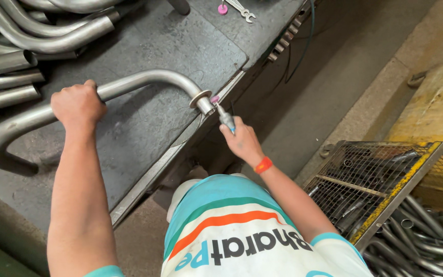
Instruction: The person holds a bent steel tube on a workbench with one hand and uses a pneumatic die grinder with a small abrasive disc to grind the weld seam on the tube end, repositioning the tube and the grinder repeatedly to work around the joint, then sets the grinder down on the bench.
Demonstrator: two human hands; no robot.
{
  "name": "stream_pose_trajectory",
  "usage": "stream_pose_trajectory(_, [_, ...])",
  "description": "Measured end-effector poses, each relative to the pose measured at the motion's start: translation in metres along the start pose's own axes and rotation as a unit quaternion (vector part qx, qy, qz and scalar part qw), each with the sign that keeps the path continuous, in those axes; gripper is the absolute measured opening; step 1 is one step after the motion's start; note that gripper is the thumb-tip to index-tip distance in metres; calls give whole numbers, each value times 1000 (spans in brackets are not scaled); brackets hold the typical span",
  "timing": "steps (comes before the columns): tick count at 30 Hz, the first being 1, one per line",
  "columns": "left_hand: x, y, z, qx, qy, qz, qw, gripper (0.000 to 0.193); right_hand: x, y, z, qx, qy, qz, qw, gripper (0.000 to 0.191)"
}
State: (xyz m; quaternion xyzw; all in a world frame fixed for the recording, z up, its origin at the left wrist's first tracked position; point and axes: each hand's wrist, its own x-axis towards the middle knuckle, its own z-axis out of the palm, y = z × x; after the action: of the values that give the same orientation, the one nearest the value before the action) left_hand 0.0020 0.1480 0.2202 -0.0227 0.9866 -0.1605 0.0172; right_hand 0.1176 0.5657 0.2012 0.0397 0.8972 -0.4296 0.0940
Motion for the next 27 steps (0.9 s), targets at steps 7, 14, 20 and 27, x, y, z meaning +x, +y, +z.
stream_pose_trajectory(7, [0, 0, 3, -4, 30, 7, 1000, 9, -29, -8, -25, 39, 31, 7, 999, 45])
stream_pose_trajectory(14, [-1, 1, 10, 14, 39, 5, 999, 11, -47, -10, -19, 34, -20, -7, 999, 48])
stream_pose_trajectory(20, [-8, 2, 6, 14, 56, 2, 998, 12, -36, -4, -8, 34, -42, 25, 998, 49])
stream_pose_trajectory(27, [-16, 1, 4, 12, 76, 1, 997, 7, -3, 8, 12, 62, -54, -23, 996, 47])
